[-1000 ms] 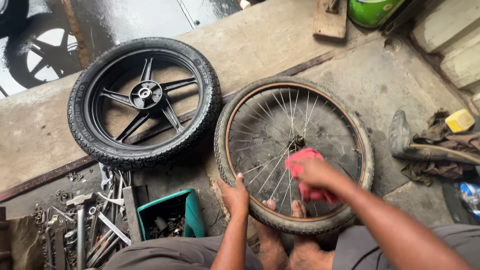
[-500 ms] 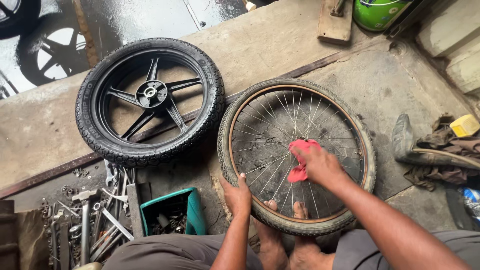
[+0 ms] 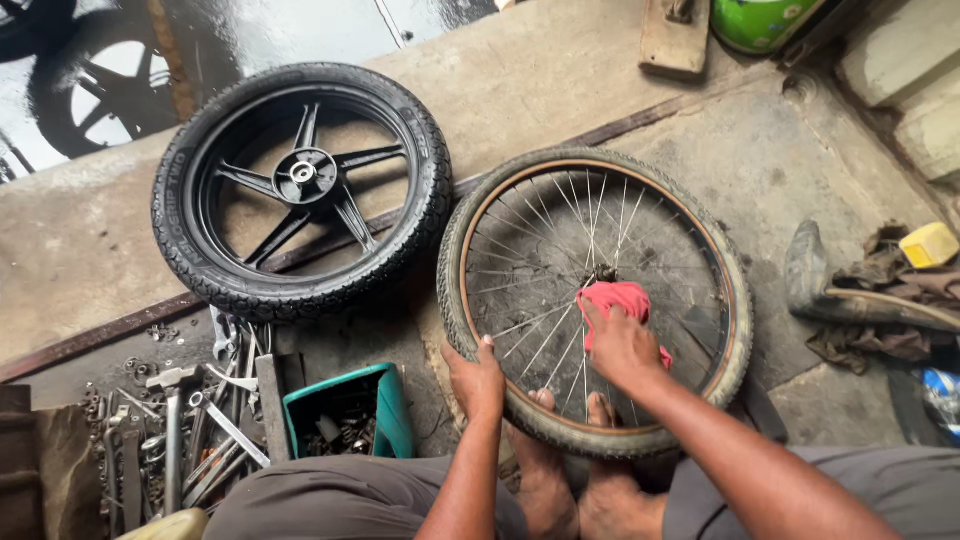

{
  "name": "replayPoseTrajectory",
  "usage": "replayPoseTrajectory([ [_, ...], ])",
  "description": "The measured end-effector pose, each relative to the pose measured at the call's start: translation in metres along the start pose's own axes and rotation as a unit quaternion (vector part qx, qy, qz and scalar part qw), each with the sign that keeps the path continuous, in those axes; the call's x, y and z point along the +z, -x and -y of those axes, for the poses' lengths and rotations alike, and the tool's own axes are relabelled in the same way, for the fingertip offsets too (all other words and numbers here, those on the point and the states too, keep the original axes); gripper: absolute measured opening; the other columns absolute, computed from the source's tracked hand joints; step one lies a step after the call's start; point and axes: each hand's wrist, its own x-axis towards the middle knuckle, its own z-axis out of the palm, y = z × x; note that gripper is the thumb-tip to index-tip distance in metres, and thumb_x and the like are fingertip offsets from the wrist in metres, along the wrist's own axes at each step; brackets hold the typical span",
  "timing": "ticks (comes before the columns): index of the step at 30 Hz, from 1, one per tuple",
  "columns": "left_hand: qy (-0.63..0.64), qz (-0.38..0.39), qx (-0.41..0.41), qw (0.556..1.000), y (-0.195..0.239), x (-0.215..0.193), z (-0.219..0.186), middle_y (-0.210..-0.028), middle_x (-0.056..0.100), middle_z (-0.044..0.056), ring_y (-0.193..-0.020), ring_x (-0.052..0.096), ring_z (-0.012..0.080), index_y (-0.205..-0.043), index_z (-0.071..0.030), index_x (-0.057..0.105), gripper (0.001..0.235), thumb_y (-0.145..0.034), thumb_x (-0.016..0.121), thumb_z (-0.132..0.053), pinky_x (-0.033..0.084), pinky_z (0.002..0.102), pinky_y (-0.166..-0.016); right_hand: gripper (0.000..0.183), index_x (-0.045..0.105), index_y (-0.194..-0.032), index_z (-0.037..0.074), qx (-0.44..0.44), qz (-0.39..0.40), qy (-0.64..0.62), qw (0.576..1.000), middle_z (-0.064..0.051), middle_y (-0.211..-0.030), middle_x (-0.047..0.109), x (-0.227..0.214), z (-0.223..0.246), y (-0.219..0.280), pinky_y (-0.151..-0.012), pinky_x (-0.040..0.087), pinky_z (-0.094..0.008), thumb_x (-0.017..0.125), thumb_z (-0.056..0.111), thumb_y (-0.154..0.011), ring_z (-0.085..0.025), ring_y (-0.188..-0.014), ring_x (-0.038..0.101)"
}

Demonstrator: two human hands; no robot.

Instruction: The person sits on the floor and wipes the spokes and rim of a bicycle wheel using a red cloth. They rotate the wheel periodically to clean different sections of the spokes and rim.

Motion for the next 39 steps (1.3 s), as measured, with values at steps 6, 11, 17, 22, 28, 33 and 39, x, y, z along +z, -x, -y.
replayPoseTrajectory([
  [6,-0.020,0.013,-0.023,0.999,-0.004,-0.003,-0.004,-0.124,0.067,0.028,-0.113,0.066,0.0465,-0.156,-0.012,0.027,0.083,-0.090,0.067,-0.043,0.049,0.051,-0.100,0.075,0.037,-0.159,0.034,0.012,-0.024,0.013,1.000,-0.020,-0.104,0.061,0.027,0.001,-0.007,-0.075,0.060,-0.049,0.058,0.014,-0.090,-0.038,-0.090,0.068],
  [11,0.009,-0.002,-0.006,1.000,-0.005,0.000,0.001,-0.127,0.065,0.029,-0.116,0.064,0.0474,-0.156,-0.010,0.028,0.085,-0.089,0.070,-0.042,0.048,0.050,-0.102,0.062,0.045,-0.149,0.032,-0.093,0.019,0.027,0.995,-0.014,-0.113,0.063,0.000,0.001,0.002,-0.082,0.059,-0.049,0.061,0.027,-0.089,-0.034,-0.099,0.070],
  [17,0.017,-0.165,0.190,0.968,-0.017,0.000,0.010,-0.136,0.056,0.036,-0.123,0.054,0.0538,-0.150,-0.004,0.034,0.093,-0.082,0.082,-0.045,0.043,0.053,-0.100,0.070,0.043,-0.160,0.025,0.133,0.027,-0.041,0.990,-0.022,-0.127,0.071,-0.049,-0.091,-0.029,-0.094,0.057,-0.055,0.058,0.037,-0.092,-0.042,-0.112,0.070],
  [22,0.107,-0.066,-0.032,0.992,-0.030,0.003,0.007,-0.134,0.061,0.029,-0.121,0.062,0.0436,-0.156,-0.011,0.034,0.091,-0.084,0.070,-0.054,0.046,0.049,-0.105,0.085,0.040,-0.151,0.021,0.014,0.087,-0.058,0.994,-0.021,-0.129,0.065,0.009,-0.094,-0.009,-0.097,0.055,-0.050,0.069,0.059,-0.080,-0.041,-0.114,0.066],
  [28,0.177,-0.044,-0.052,0.982,-0.027,0.025,0.032,-0.138,0.057,0.029,-0.126,0.059,0.0410,-0.148,-0.001,0.038,0.090,-0.084,0.072,-0.054,0.044,0.048,-0.107,0.064,0.058,-0.134,0.016,0.084,0.063,-0.141,0.984,-0.020,-0.112,0.074,0.044,-0.062,0.021,-0.091,0.057,-0.049,0.075,0.040,-0.077,-0.038,-0.107,0.071],
  [33,0.119,-0.059,-0.046,0.990,-0.029,0.021,0.021,-0.140,0.055,0.031,-0.129,0.056,0.0443,-0.150,0.001,0.035,0.093,-0.085,0.074,-0.053,0.042,0.048,-0.109,0.061,0.062,-0.130,0.016,0.111,0.069,-0.216,0.967,-0.018,-0.111,0.074,0.045,-0.047,0.010,-0.093,0.056,-0.046,0.077,0.039,-0.075,-0.036,-0.105,0.072],
  [39,0.055,-0.037,-0.076,0.995,-0.017,0.010,0.016,-0.142,0.056,0.027,-0.129,0.057,0.0434,-0.151,-0.005,0.037,0.091,-0.082,0.074,-0.052,0.043,0.049,-0.109,0.062,0.063,-0.128,0.014,0.000,0.026,-0.344,0.939,-0.017,-0.115,0.071,0.047,-0.032,0.010,-0.090,0.057,-0.045,0.079,0.029,-0.071,-0.034,-0.105,0.071],
])
